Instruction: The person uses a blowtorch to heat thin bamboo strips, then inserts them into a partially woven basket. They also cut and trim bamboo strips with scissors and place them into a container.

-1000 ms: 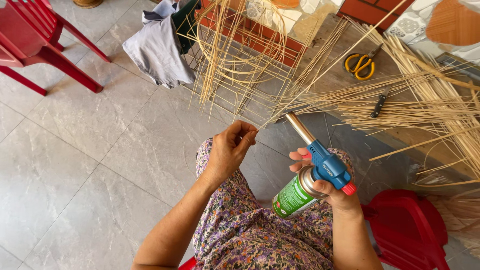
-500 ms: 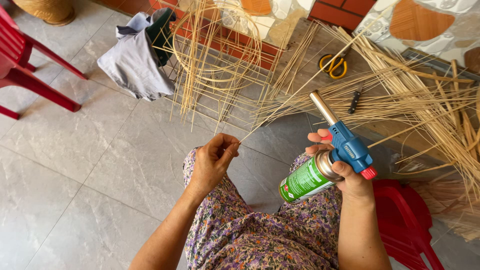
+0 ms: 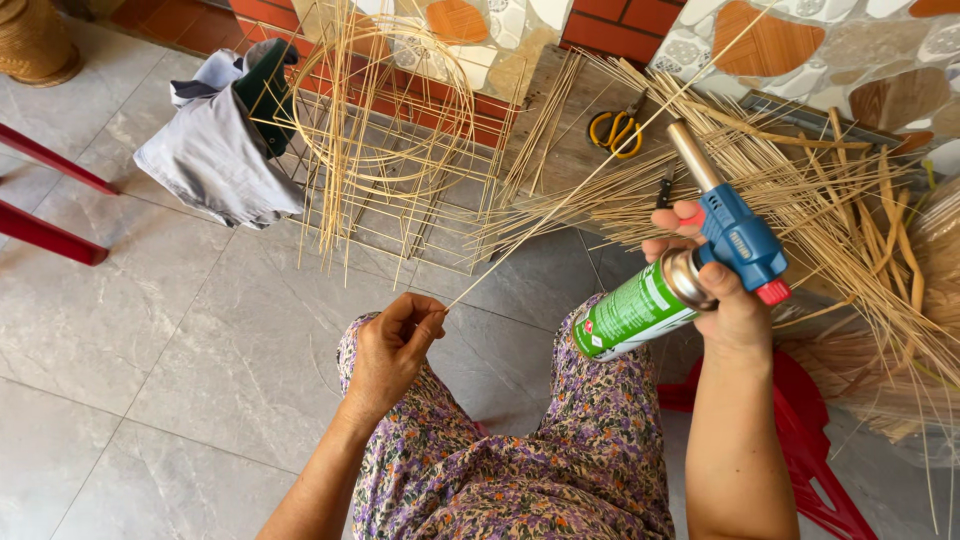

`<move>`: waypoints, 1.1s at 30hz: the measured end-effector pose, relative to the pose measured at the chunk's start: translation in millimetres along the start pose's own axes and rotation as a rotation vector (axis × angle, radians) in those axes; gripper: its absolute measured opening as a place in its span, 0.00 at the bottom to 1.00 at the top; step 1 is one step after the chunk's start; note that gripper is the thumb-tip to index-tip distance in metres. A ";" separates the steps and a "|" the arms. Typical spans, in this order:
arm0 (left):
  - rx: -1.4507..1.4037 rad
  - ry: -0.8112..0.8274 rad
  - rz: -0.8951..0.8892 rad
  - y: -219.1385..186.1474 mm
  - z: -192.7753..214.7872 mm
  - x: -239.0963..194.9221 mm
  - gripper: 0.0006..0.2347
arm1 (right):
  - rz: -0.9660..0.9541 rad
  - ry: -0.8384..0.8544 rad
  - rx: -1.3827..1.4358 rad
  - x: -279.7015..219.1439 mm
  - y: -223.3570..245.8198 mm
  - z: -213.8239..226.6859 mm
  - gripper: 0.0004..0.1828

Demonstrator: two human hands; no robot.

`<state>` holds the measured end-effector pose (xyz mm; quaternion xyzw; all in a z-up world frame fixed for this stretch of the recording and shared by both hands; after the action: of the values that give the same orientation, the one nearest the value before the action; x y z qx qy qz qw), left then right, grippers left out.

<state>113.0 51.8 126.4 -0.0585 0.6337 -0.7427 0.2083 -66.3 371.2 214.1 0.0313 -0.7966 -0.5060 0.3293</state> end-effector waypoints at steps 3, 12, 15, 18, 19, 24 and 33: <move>0.020 0.003 -0.002 0.9 0.1 0.3 0.05 | 0.037 -0.001 -0.013 9.6 8.1 7.8 0.41; 0.049 -0.021 -0.015 3.5 3.7 2.8 0.06 | 0.121 -0.042 -0.056 40.2 27.2 34.5 0.36; 0.069 -0.032 -0.016 3.2 5.8 3.3 0.06 | 0.116 -0.053 -0.080 44.0 30.9 39.2 0.35; 0.072 -0.043 -0.010 3.0 7.3 4.6 0.06 | 0.074 0.029 -0.054 43.0 24.2 27.0 0.35; 0.070 -0.048 -0.006 3.8 7.9 4.3 0.06 | 0.041 0.044 -0.046 40.4 19.1 22.4 0.35; 0.048 -0.056 -0.065 1.4 8.2 4.0 0.06 | -0.087 0.159 0.011 15.6 -10.5 -11.1 0.38; 0.071 -0.098 -0.012 -0.1 12.8 6.1 0.06 | -0.262 0.224 0.035 -41.3 -45.3 -56.2 0.44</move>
<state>111.9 37.7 127.9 -0.0913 0.5957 -0.7621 0.2367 -15.6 320.8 171.5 0.1970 -0.7528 -0.5239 0.3464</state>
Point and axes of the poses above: each hand's wrist, its own x-axis towards the middle knuckle, its own z-axis out of the back of the hand, y = z × x, the point moved 9 cm from there along x, towards the middle knuckle, and after that the axes turned 11 degrees about z, right-handed, at the moved point
